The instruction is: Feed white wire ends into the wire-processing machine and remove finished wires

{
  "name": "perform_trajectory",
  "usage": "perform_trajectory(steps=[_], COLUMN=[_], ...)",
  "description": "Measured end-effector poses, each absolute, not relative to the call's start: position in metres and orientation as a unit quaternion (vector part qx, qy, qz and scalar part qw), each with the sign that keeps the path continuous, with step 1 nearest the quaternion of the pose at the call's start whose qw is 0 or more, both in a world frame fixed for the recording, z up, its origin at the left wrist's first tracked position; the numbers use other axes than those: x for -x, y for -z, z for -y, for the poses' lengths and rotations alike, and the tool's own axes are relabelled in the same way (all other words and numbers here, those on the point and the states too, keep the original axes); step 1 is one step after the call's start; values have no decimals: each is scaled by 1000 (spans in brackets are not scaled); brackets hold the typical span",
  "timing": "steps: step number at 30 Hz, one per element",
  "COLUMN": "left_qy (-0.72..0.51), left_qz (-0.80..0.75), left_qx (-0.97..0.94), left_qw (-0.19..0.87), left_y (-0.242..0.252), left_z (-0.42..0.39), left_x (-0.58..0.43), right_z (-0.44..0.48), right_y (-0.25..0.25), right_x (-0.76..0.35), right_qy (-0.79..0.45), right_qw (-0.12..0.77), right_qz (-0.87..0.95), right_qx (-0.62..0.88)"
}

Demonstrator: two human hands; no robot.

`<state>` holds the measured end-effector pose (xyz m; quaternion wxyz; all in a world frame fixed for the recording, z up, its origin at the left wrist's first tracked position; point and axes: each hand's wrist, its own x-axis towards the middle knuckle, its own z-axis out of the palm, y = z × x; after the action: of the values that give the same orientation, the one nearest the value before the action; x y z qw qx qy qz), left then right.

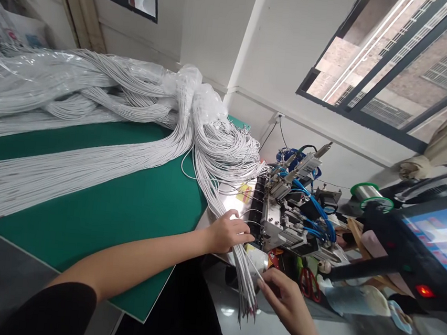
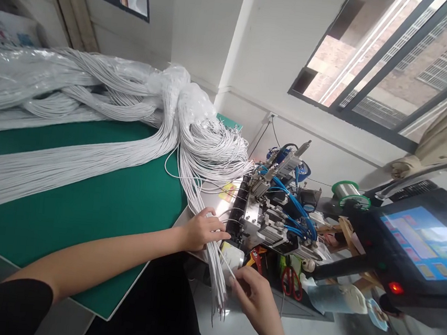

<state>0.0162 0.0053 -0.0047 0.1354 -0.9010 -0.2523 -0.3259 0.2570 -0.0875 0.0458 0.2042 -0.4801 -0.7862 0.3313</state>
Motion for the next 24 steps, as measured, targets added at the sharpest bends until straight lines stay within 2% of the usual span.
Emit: perform_trajectory(steps=[5,10,17,24], left_qy=[374,407,378,325], left_qz=[193,178,190,252], left_qx=[886,873,889,905], left_qw=[193,201,176,111], left_y=[-2,-3,-1,4], left_z=[-1,-1,-2,0], left_x=[-18,-19,-16,-17], right_z=[78,63,52,51], right_y=[-26,4,13,9], right_x=[-270,-262,-235,-228], right_qy=[-314,-321,-348,-363], right_qw=[408,563,634,634], right_qz=[632,489,408,427], right_qx=[580,584,557,532])
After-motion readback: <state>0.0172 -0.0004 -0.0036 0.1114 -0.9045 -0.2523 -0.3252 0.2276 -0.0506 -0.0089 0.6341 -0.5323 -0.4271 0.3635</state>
